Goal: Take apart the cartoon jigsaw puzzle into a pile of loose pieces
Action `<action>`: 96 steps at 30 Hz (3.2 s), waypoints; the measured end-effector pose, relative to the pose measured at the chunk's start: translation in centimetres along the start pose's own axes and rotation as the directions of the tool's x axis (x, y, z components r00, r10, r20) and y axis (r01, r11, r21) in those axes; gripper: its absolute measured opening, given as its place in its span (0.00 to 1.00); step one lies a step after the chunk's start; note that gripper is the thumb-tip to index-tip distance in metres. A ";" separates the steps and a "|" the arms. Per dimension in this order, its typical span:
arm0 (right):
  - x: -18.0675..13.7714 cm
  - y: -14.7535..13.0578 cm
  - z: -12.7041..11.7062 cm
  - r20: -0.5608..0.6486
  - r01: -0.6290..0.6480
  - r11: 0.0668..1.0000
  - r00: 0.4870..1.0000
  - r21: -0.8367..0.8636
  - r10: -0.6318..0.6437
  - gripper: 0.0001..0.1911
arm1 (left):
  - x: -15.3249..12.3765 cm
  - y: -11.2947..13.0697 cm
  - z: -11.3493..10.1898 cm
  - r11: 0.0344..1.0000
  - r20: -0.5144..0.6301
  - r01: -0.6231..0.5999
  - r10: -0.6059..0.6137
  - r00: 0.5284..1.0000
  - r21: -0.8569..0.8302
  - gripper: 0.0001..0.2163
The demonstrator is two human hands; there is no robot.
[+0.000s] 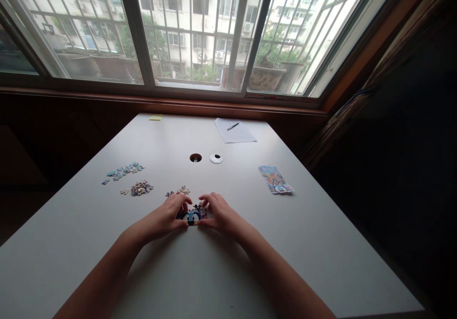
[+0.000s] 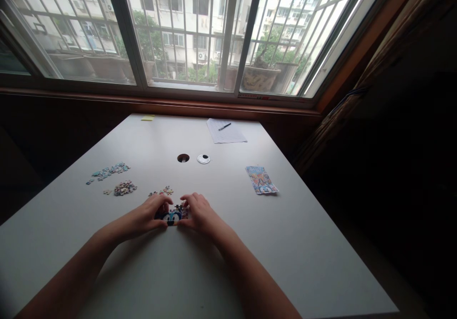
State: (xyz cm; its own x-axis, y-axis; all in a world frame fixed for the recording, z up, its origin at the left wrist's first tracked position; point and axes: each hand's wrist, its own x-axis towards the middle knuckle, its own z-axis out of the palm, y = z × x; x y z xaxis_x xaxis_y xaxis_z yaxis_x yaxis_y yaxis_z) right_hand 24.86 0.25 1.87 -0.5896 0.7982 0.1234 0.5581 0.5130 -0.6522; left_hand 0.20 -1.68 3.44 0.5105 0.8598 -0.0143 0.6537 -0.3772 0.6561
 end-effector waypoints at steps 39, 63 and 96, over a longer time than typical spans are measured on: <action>0.3 -0.4 1.6 -0.128 -0.021 0.993 0.992 -0.114 0.007 0.06 | 1.7 -0.9 1.0 0.993 -0.168 -0.117 0.114 0.979 -0.007 0.04; 0.5 -0.2 1.1 -0.270 -0.026 0.992 0.961 0.128 0.060 0.04 | 2.0 -0.8 0.9 0.987 -0.279 -0.102 0.065 0.958 -0.121 0.10; 0.5 0.2 0.9 -0.298 -0.017 0.999 0.955 -0.028 0.008 0.04 | 1.2 -0.9 0.5 0.966 -0.460 0.069 0.056 0.886 0.251 0.08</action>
State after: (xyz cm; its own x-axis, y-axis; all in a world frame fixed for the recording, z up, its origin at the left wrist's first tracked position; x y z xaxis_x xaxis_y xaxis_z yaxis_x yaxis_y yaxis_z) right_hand 24.19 0.44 1.15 -0.3844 0.8603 0.3350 0.5843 0.5076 -0.6332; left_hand 0.50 -0.42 2.47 0.2323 0.8989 0.3714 0.8065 -0.3915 0.4430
